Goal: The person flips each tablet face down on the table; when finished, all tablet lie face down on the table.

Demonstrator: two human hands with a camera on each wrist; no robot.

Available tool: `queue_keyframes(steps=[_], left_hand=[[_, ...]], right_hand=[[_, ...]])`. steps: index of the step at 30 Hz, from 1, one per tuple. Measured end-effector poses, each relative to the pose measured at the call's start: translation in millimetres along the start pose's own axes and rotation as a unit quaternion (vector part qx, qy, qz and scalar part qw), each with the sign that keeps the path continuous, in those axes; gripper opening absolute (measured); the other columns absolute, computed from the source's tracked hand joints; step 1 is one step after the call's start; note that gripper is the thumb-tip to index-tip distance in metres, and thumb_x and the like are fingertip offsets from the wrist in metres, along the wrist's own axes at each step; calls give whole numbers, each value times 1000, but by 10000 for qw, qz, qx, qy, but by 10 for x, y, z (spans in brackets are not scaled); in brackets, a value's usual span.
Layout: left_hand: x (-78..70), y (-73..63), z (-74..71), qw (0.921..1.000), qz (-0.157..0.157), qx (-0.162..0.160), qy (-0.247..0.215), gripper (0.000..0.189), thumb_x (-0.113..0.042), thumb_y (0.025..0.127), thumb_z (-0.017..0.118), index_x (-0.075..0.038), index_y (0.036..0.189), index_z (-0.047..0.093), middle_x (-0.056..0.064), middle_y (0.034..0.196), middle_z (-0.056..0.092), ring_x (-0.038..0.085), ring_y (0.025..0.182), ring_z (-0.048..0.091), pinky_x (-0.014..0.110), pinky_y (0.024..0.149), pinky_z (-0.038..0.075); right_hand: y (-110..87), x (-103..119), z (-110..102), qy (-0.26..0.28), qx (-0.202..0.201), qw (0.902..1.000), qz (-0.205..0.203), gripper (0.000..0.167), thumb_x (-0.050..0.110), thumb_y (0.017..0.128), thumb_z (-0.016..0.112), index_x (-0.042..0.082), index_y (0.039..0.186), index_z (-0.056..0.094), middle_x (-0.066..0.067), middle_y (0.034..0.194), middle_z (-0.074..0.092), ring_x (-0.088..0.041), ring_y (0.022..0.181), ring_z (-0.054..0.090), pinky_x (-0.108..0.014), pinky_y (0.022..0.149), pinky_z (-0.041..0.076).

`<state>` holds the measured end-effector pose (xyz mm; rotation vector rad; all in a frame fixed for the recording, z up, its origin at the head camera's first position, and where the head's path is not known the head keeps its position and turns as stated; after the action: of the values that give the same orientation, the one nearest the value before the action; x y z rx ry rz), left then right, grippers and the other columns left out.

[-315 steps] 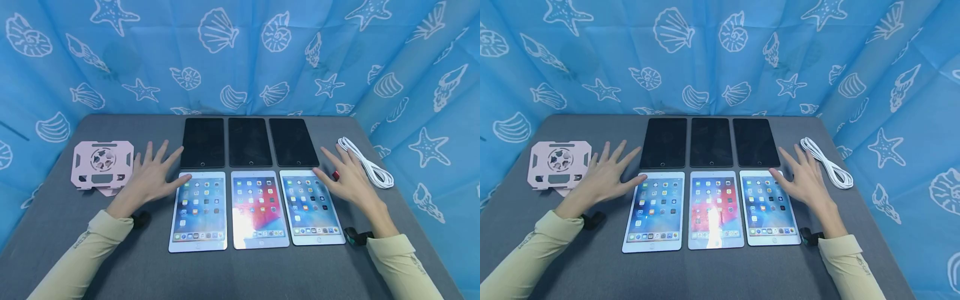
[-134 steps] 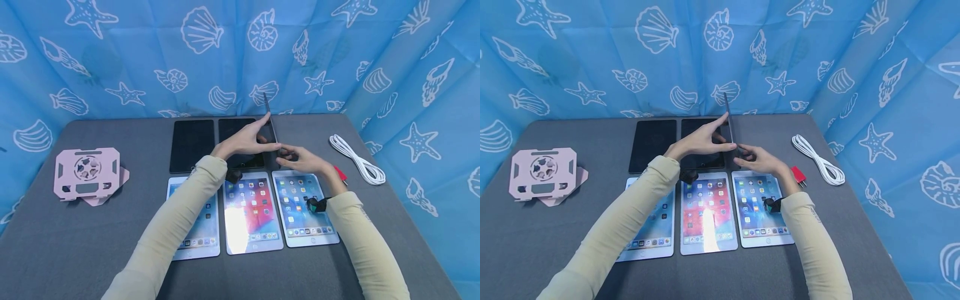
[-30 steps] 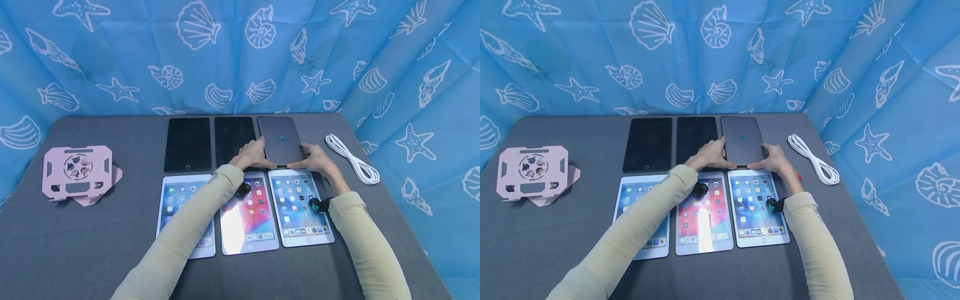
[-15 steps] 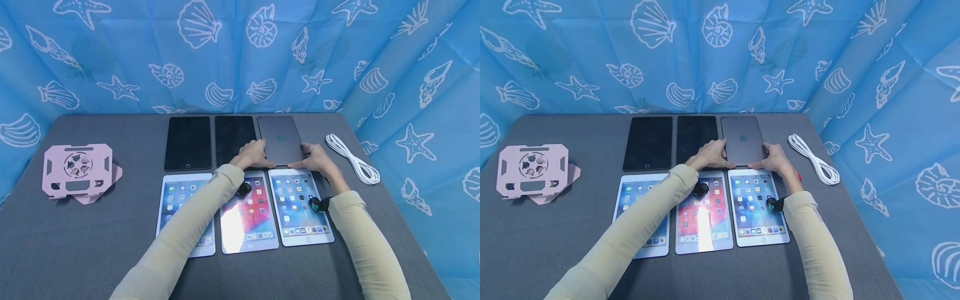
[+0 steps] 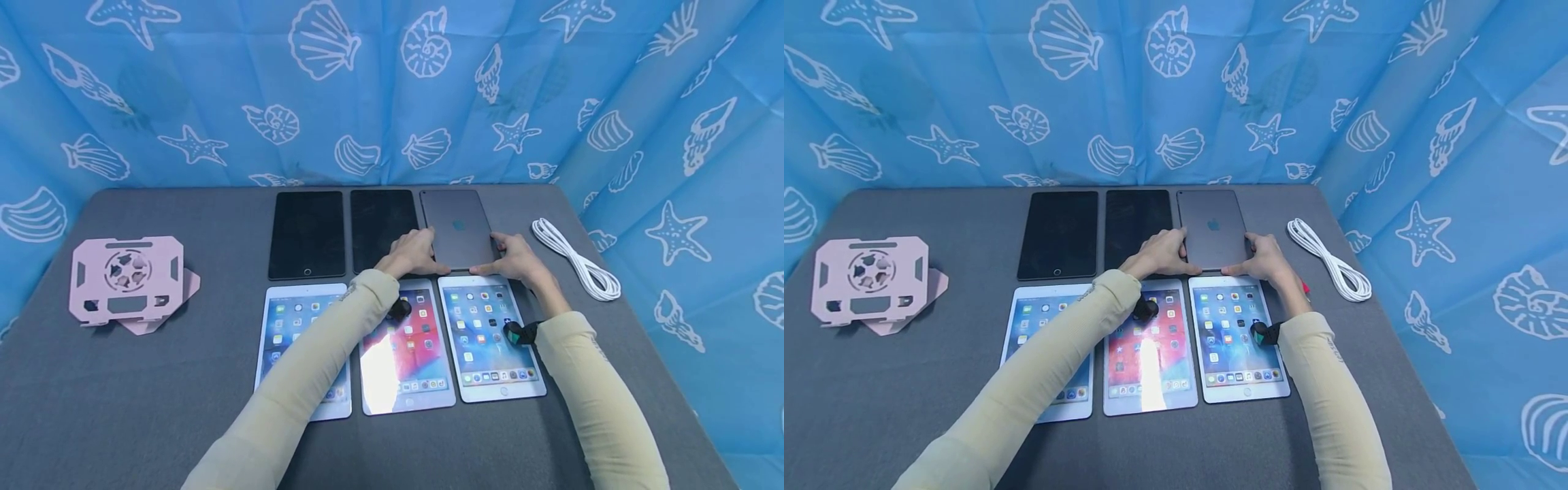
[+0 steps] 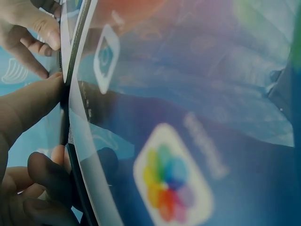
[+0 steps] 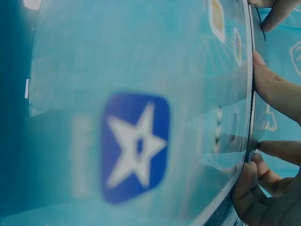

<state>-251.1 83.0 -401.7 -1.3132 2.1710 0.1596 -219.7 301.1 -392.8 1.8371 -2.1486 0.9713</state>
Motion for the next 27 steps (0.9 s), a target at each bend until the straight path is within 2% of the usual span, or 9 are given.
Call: queue_keyframes(steps=[5, 11, 15, 18, 22, 27], left_hand=[[32, -21, -9, 9992, 224, 82, -317, 86, -43, 92, 75, -7, 159, 34, 4, 114, 70, 18, 96, 68, 36, 83, 54], [116, -101, -99, 9947, 562, 17, -861, 69, -38, 92, 74, -9, 148, 48, 5, 100, 65, 16, 80, 61, 27, 70, 47], [188, -176, -213, 9941, 709, -108, -808, 70, -41, 90, 76, -11, 147, 49, 2, 92, 60, 15, 74, 54, 26, 70, 43], [268, -242, -310, 9945, 762, -165, -703, 74, -43, 90, 75, -13, 150, 46, 3, 93, 59, 16, 73, 52, 28, 70, 42], [417, -361, -439, 9953, 693, -237, -627, 78, -44, 90, 75, -15, 154, 41, 5, 102, 62, 19, 74, 53, 30, 69, 43], [645, -499, -558, 9965, 536, -384, -507, 82, -46, 90, 75, -15, 156, 38, 7, 106, 61, 20, 76, 53, 31, 69, 43]], right_hand=[[-42, 33, 0, -2, -49, 10000, 3, 102, 30, 88, 81, 0, 162, 18, -38, 158, 23, -53, 145, 29, -66, 118, 30], [-126, 153, -25, -194, -178, 9993, -266, 88, 32, 90, 78, 2, 158, 32, -39, 154, 27, -58, 141, 27, -72, 112, 32], [-170, 292, -31, -291, -175, 9975, -613, 85, 33, 91, 76, 2, 158, 33, -38, 152, 31, -57, 139, 33, -70, 110, 36], [-195, 411, -9, -178, -132, 9961, -857, 82, 30, 92, 75, 3, 158, 33, -36, 152, 32, -52, 138, 38, -66, 109, 40], [-214, 574, 60, 182, -80, 9941, -1065, 80, 25, 93, 76, 5, 158, 35, -31, 153, 33, -46, 132, 40, -60, 105, 44], [-216, 748, 161, 243, -56, 9918, -1256, 80, 25, 91, 78, 7, 157, 37, -28, 151, 36, -43, 125, 43, -55, 99, 46]])
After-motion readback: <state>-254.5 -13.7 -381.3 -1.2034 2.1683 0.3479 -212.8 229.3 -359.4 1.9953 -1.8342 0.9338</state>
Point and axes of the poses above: each hand's wrist, its own y-axis towards the middle knuckle, its own z-axis out of the palm, x = y × z, the point moved 1 cm from there along y, towards the middle knuckle
